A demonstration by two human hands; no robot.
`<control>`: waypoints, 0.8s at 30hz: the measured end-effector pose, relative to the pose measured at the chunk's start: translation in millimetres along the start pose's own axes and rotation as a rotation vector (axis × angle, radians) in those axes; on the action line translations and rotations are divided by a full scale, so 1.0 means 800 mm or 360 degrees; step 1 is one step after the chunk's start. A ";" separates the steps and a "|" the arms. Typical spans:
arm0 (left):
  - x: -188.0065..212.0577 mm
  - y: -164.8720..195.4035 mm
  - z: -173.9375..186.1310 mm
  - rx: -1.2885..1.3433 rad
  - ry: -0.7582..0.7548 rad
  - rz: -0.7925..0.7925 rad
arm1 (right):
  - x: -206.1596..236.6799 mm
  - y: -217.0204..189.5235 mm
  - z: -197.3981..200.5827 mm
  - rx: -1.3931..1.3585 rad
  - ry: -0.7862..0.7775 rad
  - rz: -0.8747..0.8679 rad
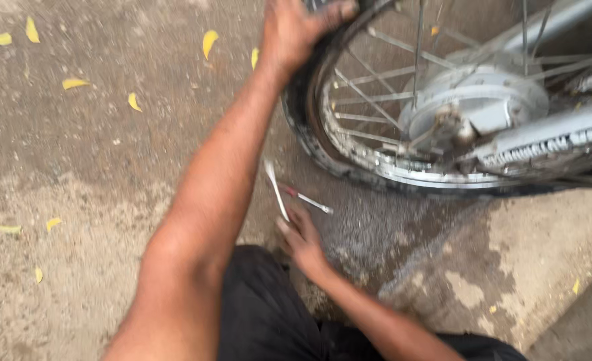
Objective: The person removes the inner tube from a motorcycle tire, then uses a tire lever to pry the tire bead off the rim and remove the tire from the wheel. The person works on the front wheel of a motorcycle on a concrete surface.
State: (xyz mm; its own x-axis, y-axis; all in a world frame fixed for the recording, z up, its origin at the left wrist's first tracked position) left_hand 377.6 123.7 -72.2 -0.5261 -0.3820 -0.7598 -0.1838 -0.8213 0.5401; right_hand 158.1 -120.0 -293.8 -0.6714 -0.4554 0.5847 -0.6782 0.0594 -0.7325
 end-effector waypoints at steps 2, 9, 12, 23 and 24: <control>-0.001 -0.007 -0.011 0.0233 -0.0248 0.0236 | 0.035 -0.046 0.046 0.0835 0.0036 0.0299; 0.003 -0.001 -0.018 0.0405 -0.0450 0.0490 | 0.023 -0.260 0.088 0.2593 0.0133 0.0552; -0.002 0.001 -0.014 0.0470 -0.0410 0.0459 | 0.018 -0.306 0.015 0.3007 -0.0043 0.0883; 0.020 -0.014 -0.043 0.0839 -0.0593 0.0807 | -0.023 -0.360 -0.047 0.3697 -0.0695 0.0401; 0.023 -0.017 -0.046 0.0780 -0.0598 0.0825 | -0.035 -0.366 -0.045 0.3571 -0.0615 0.0255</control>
State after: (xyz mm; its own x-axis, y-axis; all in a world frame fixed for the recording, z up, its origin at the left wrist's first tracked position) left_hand 400.7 112.3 -106.6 -0.8724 -0.4236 -0.2437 -0.1371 -0.2664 0.9541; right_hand 364.8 -92.9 -82.9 -0.4112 -0.6585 0.6304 0.8478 -0.5302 -0.0008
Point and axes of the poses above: each hand's wrist, its own x-axis away from the middle knuckle, its own z-axis out of the back of the hand, y = z × x, the point moved 7 cm from there along -x, towards the middle knuckle, and after that the axes turned 14 degrees about -x, right-handed, at the moved point
